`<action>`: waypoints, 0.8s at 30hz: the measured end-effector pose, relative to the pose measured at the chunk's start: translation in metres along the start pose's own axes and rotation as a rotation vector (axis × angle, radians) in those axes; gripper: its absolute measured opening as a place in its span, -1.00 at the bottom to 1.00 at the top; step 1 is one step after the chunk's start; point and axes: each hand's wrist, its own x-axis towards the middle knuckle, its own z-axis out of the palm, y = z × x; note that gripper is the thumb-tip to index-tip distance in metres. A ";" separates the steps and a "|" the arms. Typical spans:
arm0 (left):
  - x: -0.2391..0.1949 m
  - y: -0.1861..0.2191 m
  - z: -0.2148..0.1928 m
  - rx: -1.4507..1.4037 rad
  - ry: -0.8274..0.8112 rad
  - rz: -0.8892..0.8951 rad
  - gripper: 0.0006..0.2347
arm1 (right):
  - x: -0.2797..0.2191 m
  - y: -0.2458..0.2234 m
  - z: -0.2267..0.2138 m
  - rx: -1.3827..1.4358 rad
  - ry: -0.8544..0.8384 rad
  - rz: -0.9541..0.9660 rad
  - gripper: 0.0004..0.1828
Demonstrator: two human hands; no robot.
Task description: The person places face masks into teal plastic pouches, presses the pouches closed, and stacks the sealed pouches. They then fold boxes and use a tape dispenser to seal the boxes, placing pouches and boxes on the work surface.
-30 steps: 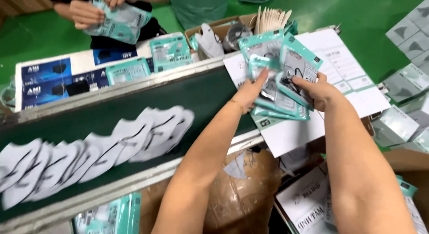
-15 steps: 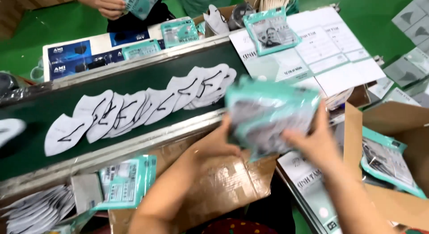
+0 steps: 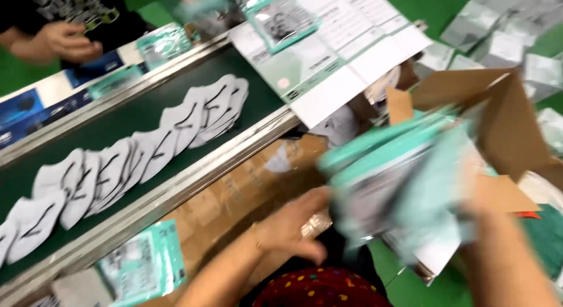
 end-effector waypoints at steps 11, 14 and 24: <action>0.198 -0.092 0.051 0.920 -0.034 0.375 -0.79 | 0.059 0.090 -0.113 -0.469 0.195 0.595 -0.14; 0.187 -0.080 0.061 0.857 -0.018 0.430 -0.93 | 0.066 0.017 -0.071 -0.857 0.253 0.418 -0.01; 0.184 -0.077 0.109 0.688 0.008 0.311 -0.88 | 0.045 0.076 0.003 -1.234 -0.380 0.529 -0.19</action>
